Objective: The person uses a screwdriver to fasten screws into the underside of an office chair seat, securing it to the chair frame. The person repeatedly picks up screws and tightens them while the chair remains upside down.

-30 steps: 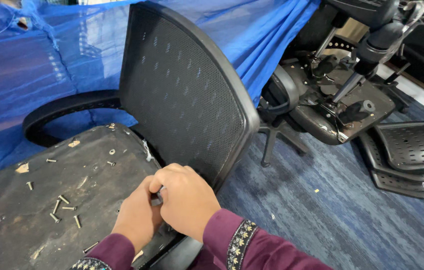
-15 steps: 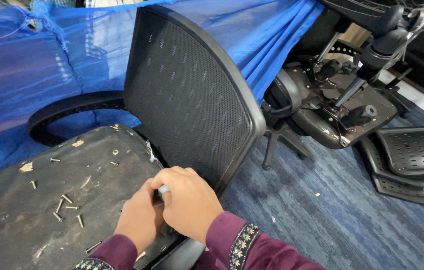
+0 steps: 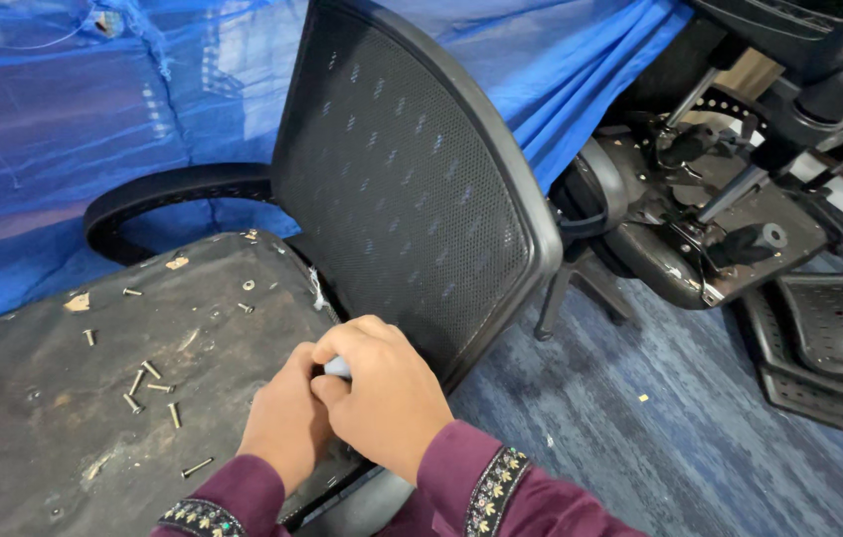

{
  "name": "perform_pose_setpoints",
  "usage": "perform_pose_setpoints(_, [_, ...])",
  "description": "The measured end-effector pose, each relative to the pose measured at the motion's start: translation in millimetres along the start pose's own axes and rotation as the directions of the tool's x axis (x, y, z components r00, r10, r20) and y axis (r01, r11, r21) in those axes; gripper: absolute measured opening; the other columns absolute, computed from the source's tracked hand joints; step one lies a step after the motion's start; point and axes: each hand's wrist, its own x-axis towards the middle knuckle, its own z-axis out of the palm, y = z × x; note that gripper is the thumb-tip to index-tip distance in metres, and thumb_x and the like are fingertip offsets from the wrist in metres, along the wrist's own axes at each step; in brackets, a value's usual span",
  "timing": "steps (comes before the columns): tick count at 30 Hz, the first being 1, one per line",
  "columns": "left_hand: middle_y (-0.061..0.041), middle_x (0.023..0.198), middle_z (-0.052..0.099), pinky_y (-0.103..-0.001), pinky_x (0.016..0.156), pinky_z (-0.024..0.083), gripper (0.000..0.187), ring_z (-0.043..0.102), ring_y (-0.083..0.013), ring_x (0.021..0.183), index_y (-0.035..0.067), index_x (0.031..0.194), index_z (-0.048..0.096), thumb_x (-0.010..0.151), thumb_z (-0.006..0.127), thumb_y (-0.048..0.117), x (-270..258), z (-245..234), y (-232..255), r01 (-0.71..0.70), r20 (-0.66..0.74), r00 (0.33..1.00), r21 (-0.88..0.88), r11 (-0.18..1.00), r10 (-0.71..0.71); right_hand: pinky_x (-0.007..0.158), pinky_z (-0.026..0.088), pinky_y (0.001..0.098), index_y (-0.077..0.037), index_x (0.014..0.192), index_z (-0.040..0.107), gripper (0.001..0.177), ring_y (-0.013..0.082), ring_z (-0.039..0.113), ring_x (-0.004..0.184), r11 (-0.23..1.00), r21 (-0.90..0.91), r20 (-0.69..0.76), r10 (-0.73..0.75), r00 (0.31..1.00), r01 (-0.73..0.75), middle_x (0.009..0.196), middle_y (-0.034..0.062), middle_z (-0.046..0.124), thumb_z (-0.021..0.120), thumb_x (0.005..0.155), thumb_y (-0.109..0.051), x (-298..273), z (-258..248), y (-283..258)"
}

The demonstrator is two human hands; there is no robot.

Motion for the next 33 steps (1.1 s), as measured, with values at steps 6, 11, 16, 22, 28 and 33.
perform_pose_setpoints(6, [-0.014, 0.099, 0.078, -0.042, 0.083, 0.055, 0.045, 0.076, -0.0322, 0.097, 0.012, 0.122, 0.062, 0.077, 0.066, 0.007, -4.0, 4.5, -14.1, -0.208, -0.049, 0.978, -0.16, 0.965, 0.203, 0.091, 0.051, 0.0417, -0.007, 0.092, 0.07, 0.014, 0.0329, 0.064, 0.104, 0.998, -0.056, 0.042, -0.037, 0.998, 0.039, 0.103, 0.0101, 0.069, 0.064, 0.081, 0.0, 3.1, -0.9, 5.3])
perform_pose_setpoints(11, [-0.015, 0.096, 0.079, -0.041, 0.084, 0.056, 0.044, 0.077, -0.0304, 0.093, 0.013, 0.124, 0.063, 0.081, 0.068, 0.009, -5.2, 1.3, -6.0, -0.08, 0.012, 0.997, -0.112, 0.99, 0.082, 0.092, 0.051, 0.0421, -0.007, 0.096, 0.069, 0.015, 0.0322, 0.065, 0.106, 0.998, 0.001, 0.085, -0.066, 0.994, 0.066, 0.102, 0.0092, 0.07, 0.063, 0.085, 0.0, 4.8, -6.1, 6.7])
perform_pose_setpoints(16, [-0.02, 0.102, 0.077, -0.043, 0.086, 0.055, 0.032, 0.073, -0.0358, 0.1, 0.008, 0.121, 0.062, 0.09, 0.066, 0.015, -6.8, -1.5, 4.5, 0.007, 0.017, 1.0, 0.044, 0.999, -0.007, 0.088, 0.051, 0.0421, -0.007, 0.092, 0.069, 0.014, 0.0323, 0.064, 0.103, 0.999, -0.011, 0.052, 0.051, 0.997, -0.051, 0.101, 0.0103, 0.067, 0.074, 0.078, -0.009, 1.4, -9.0, 1.5])
perform_pose_setpoints(22, [-0.019, 0.108, 0.076, -0.045, 0.084, 0.054, 0.056, 0.073, -0.0366, 0.1, 0.016, 0.128, 0.061, 0.073, 0.067, 0.007, -11.4, 3.7, -1.9, -0.2, -0.026, 0.98, -0.15, 0.968, 0.198, 0.092, 0.05, 0.0433, -0.008, 0.096, 0.07, 0.017, 0.0336, 0.064, 0.105, 1.0, 0.002, 0.077, -0.027, 0.997, 0.027, 0.104, 0.011, 0.069, 0.064, 0.082, 0.0, -4.4, -10.0, 3.2])
perform_pose_setpoints(28, [-0.021, 0.102, 0.077, -0.045, 0.087, 0.055, 0.034, 0.073, -0.0405, 0.101, 0.018, 0.126, 0.062, 0.091, 0.064, 0.017, -4.6, 7.5, 0.1, 0.026, -0.005, 1.0, 0.014, 1.0, -0.026, 0.092, 0.051, 0.0426, -0.006, 0.099, 0.069, 0.021, 0.0342, 0.063, 0.108, 0.999, 0.024, 0.032, -0.028, 0.999, 0.027, 0.108, 0.013, 0.068, 0.069, 0.078, -0.003, -7.8, -8.0, 1.2])
perform_pose_setpoints(33, [-0.016, 0.104, 0.078, -0.042, 0.086, 0.056, 0.045, 0.075, -0.0333, 0.1, 0.018, 0.13, 0.061, 0.086, 0.067, 0.015, -17.3, 8.2, 3.0, -0.018, 0.011, 1.0, -0.1, 0.995, 0.019, 0.091, 0.051, 0.0426, -0.007, 0.098, 0.071, 0.016, 0.0337, 0.065, 0.106, 1.0, 0.009, 0.032, -0.012, 0.999, 0.011, 0.104, 0.0126, 0.069, 0.068, 0.083, -0.003, -10.0, -10.5, 4.0])
